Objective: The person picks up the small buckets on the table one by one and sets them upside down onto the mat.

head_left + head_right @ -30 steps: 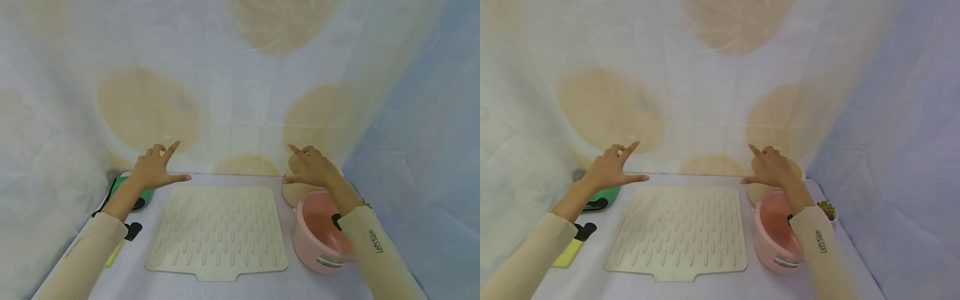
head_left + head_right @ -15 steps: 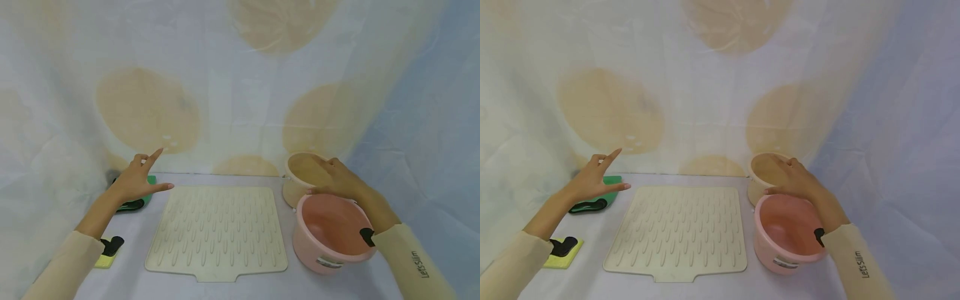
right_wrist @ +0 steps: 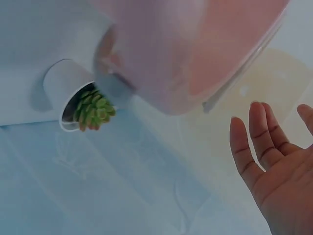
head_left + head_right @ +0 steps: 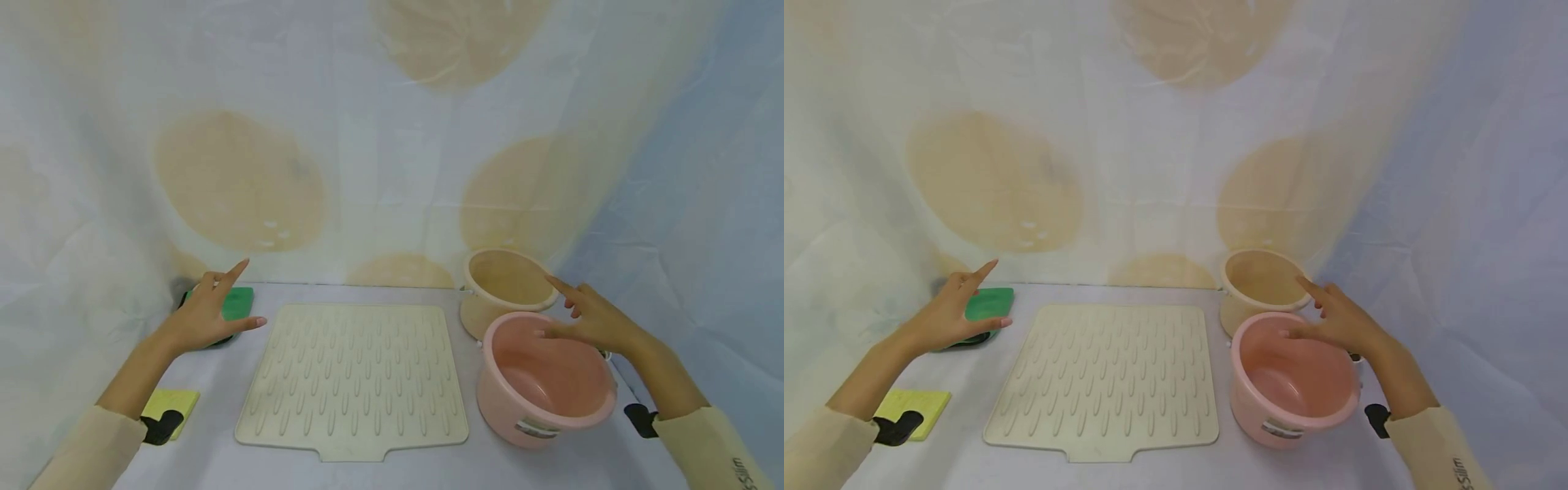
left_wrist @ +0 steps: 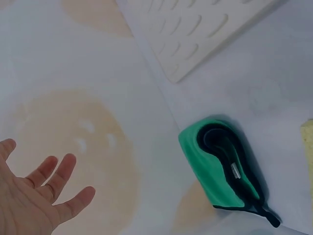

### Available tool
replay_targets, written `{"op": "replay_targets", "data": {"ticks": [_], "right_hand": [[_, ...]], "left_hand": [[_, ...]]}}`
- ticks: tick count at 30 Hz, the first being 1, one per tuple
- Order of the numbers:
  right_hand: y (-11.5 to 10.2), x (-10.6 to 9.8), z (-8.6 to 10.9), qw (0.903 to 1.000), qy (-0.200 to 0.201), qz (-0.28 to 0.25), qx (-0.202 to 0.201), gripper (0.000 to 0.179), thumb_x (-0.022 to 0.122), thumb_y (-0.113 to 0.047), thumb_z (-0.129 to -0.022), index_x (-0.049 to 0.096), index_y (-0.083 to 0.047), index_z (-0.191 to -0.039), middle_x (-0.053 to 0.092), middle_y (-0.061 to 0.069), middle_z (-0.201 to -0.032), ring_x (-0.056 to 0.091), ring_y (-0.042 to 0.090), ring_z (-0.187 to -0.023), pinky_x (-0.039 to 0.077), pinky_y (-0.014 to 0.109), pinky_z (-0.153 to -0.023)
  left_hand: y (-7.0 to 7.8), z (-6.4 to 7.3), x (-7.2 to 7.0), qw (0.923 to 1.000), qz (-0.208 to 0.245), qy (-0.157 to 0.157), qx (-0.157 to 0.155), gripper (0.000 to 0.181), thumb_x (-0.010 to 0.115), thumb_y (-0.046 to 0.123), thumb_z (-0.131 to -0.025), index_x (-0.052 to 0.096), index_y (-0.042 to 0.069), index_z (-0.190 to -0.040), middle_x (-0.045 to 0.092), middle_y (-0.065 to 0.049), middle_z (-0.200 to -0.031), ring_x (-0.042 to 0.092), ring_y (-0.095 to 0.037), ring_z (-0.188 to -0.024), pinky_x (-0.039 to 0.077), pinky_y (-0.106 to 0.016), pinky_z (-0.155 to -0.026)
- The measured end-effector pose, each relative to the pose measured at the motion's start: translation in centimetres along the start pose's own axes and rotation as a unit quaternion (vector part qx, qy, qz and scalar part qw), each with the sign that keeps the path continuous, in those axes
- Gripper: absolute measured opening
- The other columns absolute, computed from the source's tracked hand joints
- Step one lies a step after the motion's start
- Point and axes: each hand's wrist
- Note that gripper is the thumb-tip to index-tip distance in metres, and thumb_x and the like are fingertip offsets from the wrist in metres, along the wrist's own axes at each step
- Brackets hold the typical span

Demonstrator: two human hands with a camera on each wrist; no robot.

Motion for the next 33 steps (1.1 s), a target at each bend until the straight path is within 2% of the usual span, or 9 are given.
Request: {"op": "replay_targets", "data": {"ticks": [5, 9, 13, 19, 24, 33], "right_hand": [[1.2, 0.4, 1.3, 0.9996, 0.001, -0.025, 0.012, 0.104, 0.079, -0.046, -0.080, 0.022, -0.009, -0.158, 0.047, 0.015, -0.099, 0.048, 0.024, -0.083, 0.040, 0.034, -0.063], [1.9, 0.7, 2.4, 0.9994, 0.006, -0.033, 0.012, 0.100, 0.078, -0.043, -0.081, 0.025, -0.007, -0.157, 0.048, 0.013, -0.095, 0.045, 0.021, -0.080, 0.038, 0.032, -0.061], [2.3, 1.1, 3.7, 0.9991, 0.013, -0.037, 0.015, 0.097, 0.078, -0.041, -0.082, 0.025, -0.011, -0.158, 0.048, 0.010, -0.090, 0.042, 0.019, -0.080, 0.035, 0.031, -0.061], [3.0, 1.8, 5.8, 0.9977, 0.028, -0.057, 0.025, 0.094, 0.077, -0.036, -0.084, 0.024, -0.013, -0.159, 0.053, 0.009, -0.097, 0.050, 0.009, -0.082, 0.040, 0.029, -0.064], [3.6, 2.3, 7.2, 0.9952, 0.040, -0.078, 0.044, 0.091, 0.076, -0.033, -0.087, 0.024, -0.012, -0.158, 0.051, 0.010, -0.098, 0.048, 0.005, -0.079, 0.042, 0.025, -0.063], [5.0, 3.4, 9.2, 0.9905, 0.027, -0.095, 0.096, 0.084, 0.067, -0.035, -0.094, 0.020, -0.008, -0.159, 0.049, 0.007, -0.100, 0.047, 0.001, -0.079, 0.045, 0.024, -0.062]], "left_hand": [[-0.8, 1.0, 0.4, 1.0000, 0.005, 0.005, 0.003, 0.108, 0.070, 0.058, -0.084, 0.001, 0.027, -0.161, 0.029, -0.031, -0.143, 0.047, -0.049, -0.120, 0.044, -0.071, -0.085], [-1.3, 1.7, 0.7, 0.9998, 0.020, 0.006, 0.004, 0.107, 0.072, 0.056, -0.084, 0.002, 0.028, -0.161, 0.025, -0.029, -0.148, 0.041, -0.048, -0.126, 0.041, -0.073, -0.087], [-1.7, 2.3, 1.1, 0.9995, 0.032, 0.002, 0.000, 0.107, 0.072, 0.056, -0.084, 0.002, 0.029, -0.161, 0.023, -0.027, -0.151, 0.036, -0.046, -0.131, 0.038, -0.074, -0.090], [-2.5, 3.2, 1.6, 0.9991, 0.041, 0.005, -0.003, 0.106, 0.072, 0.053, -0.086, 0.000, 0.032, -0.160, 0.024, -0.028, -0.149, 0.044, -0.041, -0.123, 0.041, -0.070, -0.086], [-2.8, 3.9, 2.2, 0.9987, 0.050, 0.002, -0.002, 0.106, 0.072, 0.049, -0.087, -0.001, 0.029, -0.161, 0.026, -0.029, -0.144, 0.046, -0.043, -0.122, 0.043, -0.071, -0.083], [-3.0, 4.9, 3.0, 0.9980, 0.063, 0.001, -0.004, 0.105, 0.074, 0.047, -0.086, 0.000, 0.034, -0.160, 0.028, -0.028, -0.144, 0.048, -0.043, -0.122, 0.041, -0.073, -0.085]]}}
Point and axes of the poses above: each hand's wrist, its own z-axis away from the middle knuckle, its own x-axis out of the palm, y = z × x
